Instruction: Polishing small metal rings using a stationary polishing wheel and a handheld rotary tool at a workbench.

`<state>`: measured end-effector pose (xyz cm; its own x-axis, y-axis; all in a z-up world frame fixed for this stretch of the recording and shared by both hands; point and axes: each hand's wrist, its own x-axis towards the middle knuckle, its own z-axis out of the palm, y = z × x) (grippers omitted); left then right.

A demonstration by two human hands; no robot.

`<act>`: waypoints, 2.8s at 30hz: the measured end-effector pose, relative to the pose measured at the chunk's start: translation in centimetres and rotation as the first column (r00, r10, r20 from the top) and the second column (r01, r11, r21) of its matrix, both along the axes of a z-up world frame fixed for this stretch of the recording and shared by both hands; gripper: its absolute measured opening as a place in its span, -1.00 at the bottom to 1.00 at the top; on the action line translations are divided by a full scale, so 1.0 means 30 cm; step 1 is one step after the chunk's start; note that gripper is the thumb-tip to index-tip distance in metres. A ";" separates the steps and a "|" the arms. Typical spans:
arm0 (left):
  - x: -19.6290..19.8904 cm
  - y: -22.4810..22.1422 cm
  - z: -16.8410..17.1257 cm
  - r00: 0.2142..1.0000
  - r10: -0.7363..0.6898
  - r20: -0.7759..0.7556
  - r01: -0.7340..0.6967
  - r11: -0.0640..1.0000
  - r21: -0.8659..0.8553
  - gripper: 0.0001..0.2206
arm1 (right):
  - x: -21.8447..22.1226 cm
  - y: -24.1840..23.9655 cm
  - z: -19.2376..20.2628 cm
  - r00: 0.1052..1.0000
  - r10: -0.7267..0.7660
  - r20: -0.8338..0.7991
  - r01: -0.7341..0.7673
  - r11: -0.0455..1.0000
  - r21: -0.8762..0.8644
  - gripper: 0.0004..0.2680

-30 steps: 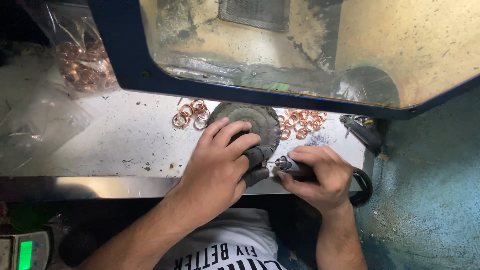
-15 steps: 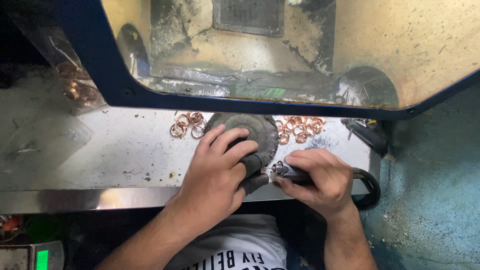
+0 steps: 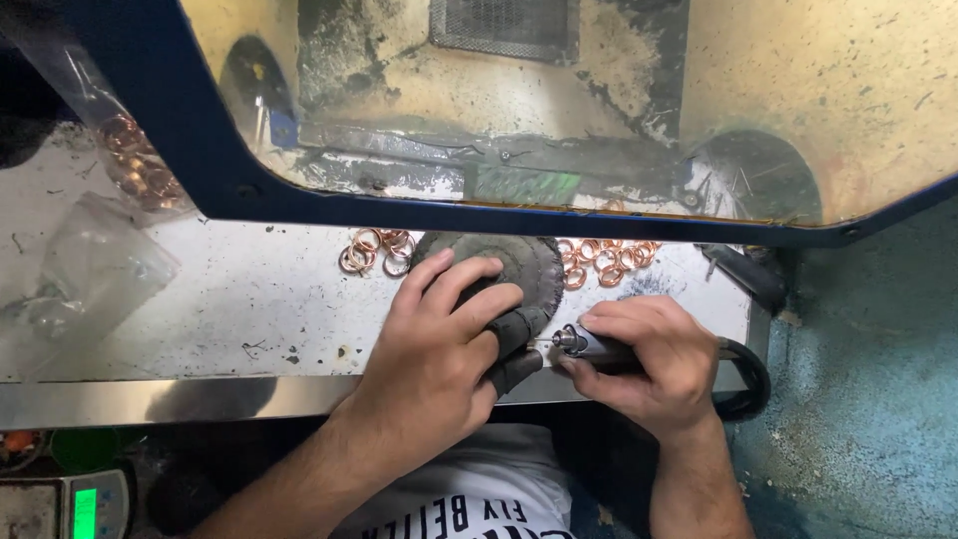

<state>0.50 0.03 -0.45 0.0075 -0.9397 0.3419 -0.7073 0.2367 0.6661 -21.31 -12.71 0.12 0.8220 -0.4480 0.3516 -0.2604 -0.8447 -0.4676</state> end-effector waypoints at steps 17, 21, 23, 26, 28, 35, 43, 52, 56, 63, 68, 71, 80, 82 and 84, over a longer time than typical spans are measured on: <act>0.003 0.003 -0.006 1.000 0.000 0.017 0.000 1.000 -0.014 -0.90 | 0.005 0.000 0.001 1.000 0.005 -0.021 -0.004 0.999 0.045 -0.75; 0.001 0.003 -0.011 1.000 0.011 -0.009 -0.011 1.000 -0.023 -0.89 | 0.015 0.001 0.002 1.000 0.003 -0.011 -0.003 1.000 0.026 -0.77; 0.001 0.002 -0.005 1.000 0.012 -0.004 -0.012 1.000 -0.022 -0.93 | 0.013 -0.002 0.005 1.000 0.012 -0.005 -0.012 0.999 0.043 -0.75; 0.004 0.003 0.000 1.000 0.006 -0.002 -0.006 1.000 -0.006 -0.95 | 0.006 -0.004 -0.002 1.000 0.016 -0.013 -0.015 0.998 0.057 -0.73; 0.004 0.003 -0.001 1.000 -0.001 -0.003 0.001 1.000 0.006 -0.94 | 0.005 -0.004 -0.005 1.000 0.010 -0.026 -0.008 0.999 0.053 -0.72; 0.000 0.001 -0.002 1.000 0.000 0.004 0.000 1.000 -0.005 -0.94 | 0.001 -0.004 -0.004 1.000 0.013 0.000 -0.013 0.999 0.039 -0.73; -0.001 0.000 -0.010 1.000 0.014 -0.002 -0.014 1.000 -0.024 -0.95 | 0.001 -0.001 -0.006 0.999 -0.013 -0.049 0.016 0.999 0.048 -0.74; 0.001 0.000 -0.005 1.000 0.000 -0.017 -0.001 1.000 -0.016 -0.96 | 0.011 -0.002 0.008 1.000 0.007 0.003 -0.007 0.997 0.070 -0.76; 0.001 0.003 -0.009 1.000 0.000 -0.020 0.000 1.000 -0.006 -0.93 | 0.007 -0.002 0.005 1.000 0.005 -0.017 -0.004 0.998 0.069 -0.76; 0.001 0.002 -0.003 1.000 0.002 -0.014 -0.003 1.000 -0.016 -0.93 | -0.003 -0.004 -0.002 1.000 0.009 -0.009 -0.009 0.999 0.043 -0.76; 0.002 0.004 -0.007 1.000 -0.006 -0.008 0.006 1.000 0.004 -0.93 | 0.011 0.001 0.005 1.000 0.010 0.022 -0.010 1.000 0.007 -0.76; 0.003 0.002 -0.007 1.000 -0.004 0.000 0.004 1.000 0.003 -0.92 | 0.013 0.002 0.005 1.000 -0.002 0.022 0.002 1.000 0.003 -0.76; 0.006 0.002 -0.005 1.000 -0.001 -0.019 0.000 1.000 -0.016 -0.92 | 0.009 0.007 -0.007 1.000 -0.018 0.010 0.017 1.000 0.022 -0.75; 0.005 0.002 -0.005 1.000 -0.003 -0.024 0.003 1.000 -0.014 -0.92 | 0.009 0.008 -0.007 1.000 -0.020 0.009 0.020 1.000 0.022 -0.75; 0.002 0.001 -0.007 1.000 0.012 -0.006 -0.012 1.000 -0.020 -0.98 | 0.008 0.007 -0.005 1.000 -0.002 -0.006 0.002 1.000 0.031 -0.75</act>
